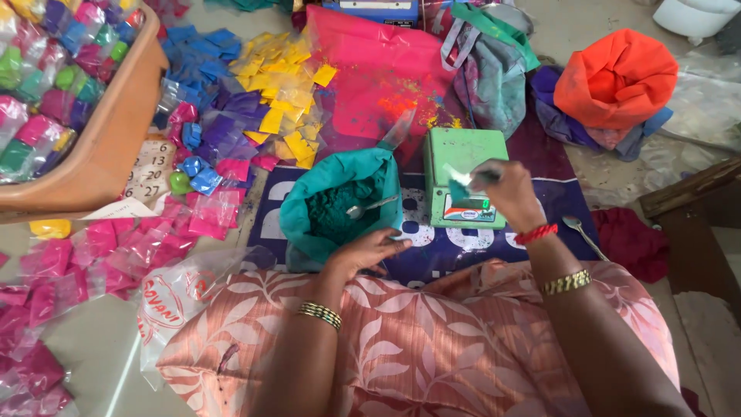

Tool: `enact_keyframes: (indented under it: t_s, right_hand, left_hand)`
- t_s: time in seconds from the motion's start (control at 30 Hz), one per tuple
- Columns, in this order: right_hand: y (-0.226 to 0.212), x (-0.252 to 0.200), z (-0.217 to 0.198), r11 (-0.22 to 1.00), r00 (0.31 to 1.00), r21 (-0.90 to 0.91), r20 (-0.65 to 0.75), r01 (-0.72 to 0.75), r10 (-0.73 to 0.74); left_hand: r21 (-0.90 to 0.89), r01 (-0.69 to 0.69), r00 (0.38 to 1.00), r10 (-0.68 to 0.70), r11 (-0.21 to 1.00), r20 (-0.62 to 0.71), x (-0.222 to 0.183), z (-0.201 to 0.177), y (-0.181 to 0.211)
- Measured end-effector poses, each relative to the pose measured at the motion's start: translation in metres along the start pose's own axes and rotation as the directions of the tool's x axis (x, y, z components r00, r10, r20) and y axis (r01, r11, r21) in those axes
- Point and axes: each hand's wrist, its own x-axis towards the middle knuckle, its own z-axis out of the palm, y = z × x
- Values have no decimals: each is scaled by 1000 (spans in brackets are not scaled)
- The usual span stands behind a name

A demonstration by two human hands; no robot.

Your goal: Packaging and weighing colored powder into small plastic bags.

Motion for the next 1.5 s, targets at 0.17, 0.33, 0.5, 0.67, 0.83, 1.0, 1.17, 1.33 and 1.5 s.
enact_keyframes:
  t_s: [0.17,0.33,0.5,0.67,0.83,1.0,1.17,1.33,1.5]
  right_hand:
    - [44,34,13,819,934,507,-74,-267,350]
    - [78,30,15,548,835,752,7,-367,550]
    - [94,21,-9,817,831,493,-286,-299,476]
    - [67,-8,-35,848,845,481,-341,-220,412]
    - [57,-32,-40,814,833,506,-290,-284,471]
    - [58,-45,-50,825,821,501,-334,-262,463]
    - [57,-52,-55,818,808,505,-340,-274,481]
    - [54,-59,-37,849,847,419,-274,-321,456]
    - [72,-71,50,988,964,-89,224,-129,146]
  left_hand:
    - [127,-32,998,39,991,-53,36,2,-27]
    - [185,4,987,25,983,-157,57,-5,-38]
    - [281,-160,910,252,946,-330,76,-13,-53]
    - [318,-127,930,225,939,-293,49,-7,-32]
    - [295,-138,941,218,945,-257,45,-7,-45]
    - [306,-97,943,186,947,-275,21,-5,-36]
    - [506,-135,952,253,852,-171,39,-9,-82]
    - [765,-30,999,39,643,6,29,11,-105]
    - [558,346,896,-442,754,42,20,40,-109]
